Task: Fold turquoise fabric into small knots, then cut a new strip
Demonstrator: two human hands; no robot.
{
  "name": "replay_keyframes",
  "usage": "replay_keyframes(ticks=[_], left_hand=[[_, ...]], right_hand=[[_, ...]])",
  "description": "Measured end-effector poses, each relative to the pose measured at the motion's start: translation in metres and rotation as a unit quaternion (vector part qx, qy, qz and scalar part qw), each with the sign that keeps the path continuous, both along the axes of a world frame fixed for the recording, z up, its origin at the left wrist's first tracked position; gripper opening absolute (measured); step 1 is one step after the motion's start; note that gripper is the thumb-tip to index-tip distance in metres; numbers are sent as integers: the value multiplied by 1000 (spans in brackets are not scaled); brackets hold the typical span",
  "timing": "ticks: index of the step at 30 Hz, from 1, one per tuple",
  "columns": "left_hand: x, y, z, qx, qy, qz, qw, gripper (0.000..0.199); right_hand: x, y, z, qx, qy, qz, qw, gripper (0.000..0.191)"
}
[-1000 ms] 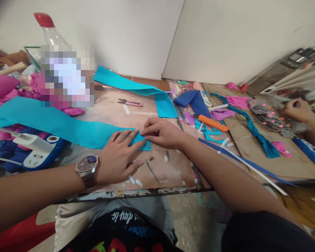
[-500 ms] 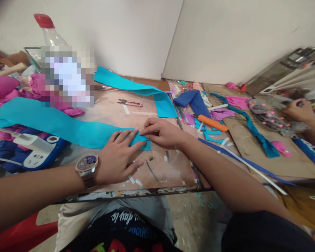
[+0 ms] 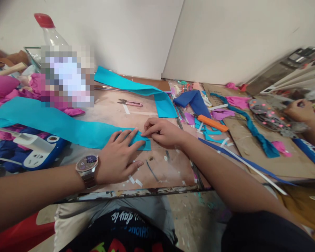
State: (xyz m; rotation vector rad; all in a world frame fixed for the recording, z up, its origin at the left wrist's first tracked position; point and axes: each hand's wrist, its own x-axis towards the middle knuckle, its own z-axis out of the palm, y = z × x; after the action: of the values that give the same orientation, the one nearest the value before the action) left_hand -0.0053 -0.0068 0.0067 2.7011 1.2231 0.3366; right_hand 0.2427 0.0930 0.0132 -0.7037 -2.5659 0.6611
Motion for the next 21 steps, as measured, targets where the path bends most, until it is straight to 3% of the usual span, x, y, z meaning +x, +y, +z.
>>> replay_keyframes(ticks=[17, 21], left_hand=[[1, 1, 1, 1, 3, -4, 1000, 56], [1, 1, 1, 2, 4, -3, 1000, 53]], right_hand=[[3, 3, 11, -69, 29, 62, 995, 31], [1, -2, 13, -95, 36, 38, 994, 31]])
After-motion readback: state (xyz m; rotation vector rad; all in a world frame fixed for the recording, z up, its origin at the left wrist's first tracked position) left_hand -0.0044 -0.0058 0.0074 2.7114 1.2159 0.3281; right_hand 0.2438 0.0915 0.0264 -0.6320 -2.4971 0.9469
